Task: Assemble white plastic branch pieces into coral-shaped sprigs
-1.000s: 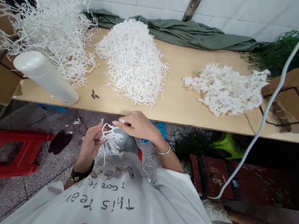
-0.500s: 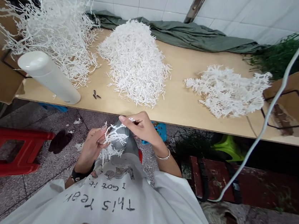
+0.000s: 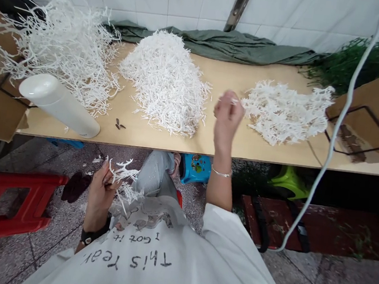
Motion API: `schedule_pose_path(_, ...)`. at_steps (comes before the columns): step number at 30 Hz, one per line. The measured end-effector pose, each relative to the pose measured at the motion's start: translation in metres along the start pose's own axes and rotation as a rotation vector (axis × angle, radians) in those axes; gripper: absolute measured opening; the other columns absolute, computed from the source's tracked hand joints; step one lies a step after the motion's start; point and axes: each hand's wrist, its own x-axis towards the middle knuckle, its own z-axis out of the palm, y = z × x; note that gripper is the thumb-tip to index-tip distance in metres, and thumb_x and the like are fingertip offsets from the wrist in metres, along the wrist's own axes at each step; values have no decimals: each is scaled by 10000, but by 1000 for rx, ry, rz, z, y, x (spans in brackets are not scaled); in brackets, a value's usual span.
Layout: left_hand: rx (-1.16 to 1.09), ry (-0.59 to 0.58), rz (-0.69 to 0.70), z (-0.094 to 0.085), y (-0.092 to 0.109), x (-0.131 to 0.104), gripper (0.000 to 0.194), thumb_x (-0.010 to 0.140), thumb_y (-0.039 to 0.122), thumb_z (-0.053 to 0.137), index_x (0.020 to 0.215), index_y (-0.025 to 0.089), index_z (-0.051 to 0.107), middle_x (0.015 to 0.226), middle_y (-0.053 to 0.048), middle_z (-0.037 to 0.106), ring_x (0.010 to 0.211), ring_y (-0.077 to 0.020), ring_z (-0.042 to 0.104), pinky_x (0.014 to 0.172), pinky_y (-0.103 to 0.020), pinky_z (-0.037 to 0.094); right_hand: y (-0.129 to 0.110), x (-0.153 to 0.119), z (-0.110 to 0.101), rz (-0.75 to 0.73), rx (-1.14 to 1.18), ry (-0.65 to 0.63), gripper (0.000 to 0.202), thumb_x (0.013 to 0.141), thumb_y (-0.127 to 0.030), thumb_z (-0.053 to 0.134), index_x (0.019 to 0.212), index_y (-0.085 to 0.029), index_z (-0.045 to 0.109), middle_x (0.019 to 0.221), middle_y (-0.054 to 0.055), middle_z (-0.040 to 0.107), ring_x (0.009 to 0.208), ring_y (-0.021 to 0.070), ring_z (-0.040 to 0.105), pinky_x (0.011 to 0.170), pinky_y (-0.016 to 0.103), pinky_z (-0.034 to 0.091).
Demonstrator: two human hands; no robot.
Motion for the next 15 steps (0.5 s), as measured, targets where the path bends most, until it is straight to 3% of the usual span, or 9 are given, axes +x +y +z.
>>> schedule_pose_path(3, -38, -94, 4, 10, -2, -3, 484, 727, 403, 722, 566, 144, 347, 522, 67, 234, 420, -25, 162, 384, -138, 226, 17, -7, 30, -58, -453, -220, 217, 854, -400, 521, 811, -189, 501, 741, 48, 523, 735, 173, 465, 671, 344, 386)
schedule_pose_path(6, -57, -162, -20, 18, -2, -3, 459, 741, 425, 705, 587, 146, 375, 528, 66, 235, 420, -29, 173, 390, -143, 243, 27, -16, 48, -62, -688, -339, 217, 794, -282, 591, 976, -172, 550, 1038, 110, 594, 1057, 276, 460, 887, 466, 382)
schedule_pose_path(8, -57, -169, -24, 21, -2, -1, 449, 742, 430, 701, 595, 145, 388, 537, 65, 249, 425, -28, 181, 396, -145, 245, 23, -24, 51, -117, -648, -286, 217, 825, -276, 556, 1019, -179, 552, 1115, 104, 584, 1116, 273, 449, 944, 472, 366)
schedule_pose_path(11, -62, -157, -15, 22, -1, 2, 403, 753, 401, 694, 619, 147, 411, 549, 64, 272, 430, -27, 182, 408, -150, 250, 0, -41, 49, -197, -448, -222, 150, 877, -309, 507, 941, -191, 575, 1014, 77, 620, 1034, 221, 517, 942, 419, 379)
schedule_pose_path(13, -68, -156, -30, 23, -1, 3, 366, 765, 384, 682, 641, 152, 429, 544, 68, 260, 430, -29, 176, 419, -156, 259, -19, -56, 46, -164, -266, -320, 171, 886, -329, 513, 822, -188, 586, 874, 53, 638, 893, 177, 567, 874, 365, 412)
schedule_pose_path(15, -79, -157, -47, 25, -1, 4, 334, 775, 370, 672, 658, 154, 447, 538, 70, 241, 429, -31, 173, 426, -159, 261, -35, -73, 41, -68, -84, -558, 244, 882, -337, 530, 705, -176, 578, 730, 28, 625, 735, 133, 575, 753, 302, 435)
